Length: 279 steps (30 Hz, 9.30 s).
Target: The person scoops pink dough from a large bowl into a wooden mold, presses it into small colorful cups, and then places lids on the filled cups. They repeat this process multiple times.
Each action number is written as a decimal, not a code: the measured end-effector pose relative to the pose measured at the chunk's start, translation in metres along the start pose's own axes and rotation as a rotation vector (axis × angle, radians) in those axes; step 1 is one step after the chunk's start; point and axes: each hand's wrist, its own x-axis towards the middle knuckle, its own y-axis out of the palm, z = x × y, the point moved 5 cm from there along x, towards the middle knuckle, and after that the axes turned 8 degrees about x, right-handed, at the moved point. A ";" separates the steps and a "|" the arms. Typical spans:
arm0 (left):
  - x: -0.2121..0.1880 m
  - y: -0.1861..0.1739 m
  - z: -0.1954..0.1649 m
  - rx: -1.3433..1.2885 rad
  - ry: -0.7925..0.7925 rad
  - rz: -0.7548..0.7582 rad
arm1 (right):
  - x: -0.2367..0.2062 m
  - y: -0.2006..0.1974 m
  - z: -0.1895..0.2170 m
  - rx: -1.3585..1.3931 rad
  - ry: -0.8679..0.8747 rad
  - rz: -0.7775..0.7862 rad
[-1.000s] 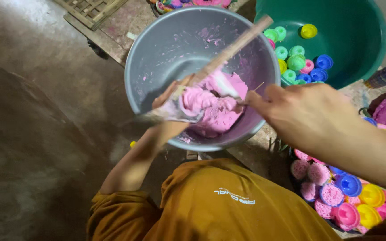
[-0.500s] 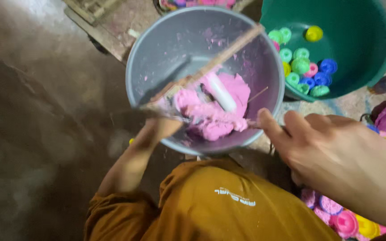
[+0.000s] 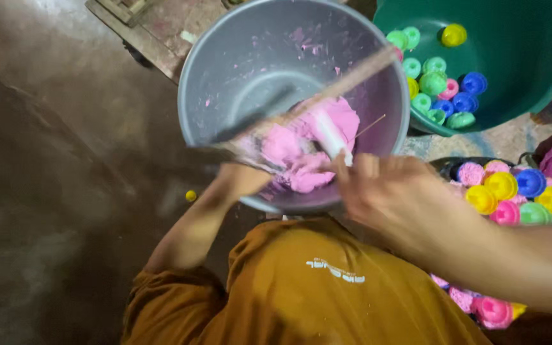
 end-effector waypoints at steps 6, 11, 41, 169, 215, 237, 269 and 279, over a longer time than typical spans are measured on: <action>0.010 -0.031 0.005 -0.036 -0.089 -0.108 | -0.020 -0.024 -0.035 0.111 0.132 -0.128; 0.022 -0.030 -0.037 -0.051 -0.067 -0.098 | 0.045 0.013 0.004 0.098 0.094 -0.071; 0.013 0.007 0.083 0.256 -0.250 -0.240 | -0.018 0.016 -0.076 0.856 0.339 -0.352; 0.104 0.255 -0.431 -2.552 0.364 0.783 | -0.567 0.297 0.120 2.347 1.461 0.495; 0.111 0.323 -0.417 -2.614 0.171 0.678 | -0.446 0.252 0.085 1.970 1.492 0.131; 0.007 0.386 -0.348 -0.906 0.184 0.902 | -0.469 0.279 0.112 2.065 1.227 -0.446; 0.143 0.356 -0.431 -2.695 0.128 0.650 | -0.457 0.289 0.017 1.602 1.479 0.305; 0.158 0.347 -0.416 -2.614 0.217 0.647 | -0.435 0.300 0.025 1.572 1.466 0.112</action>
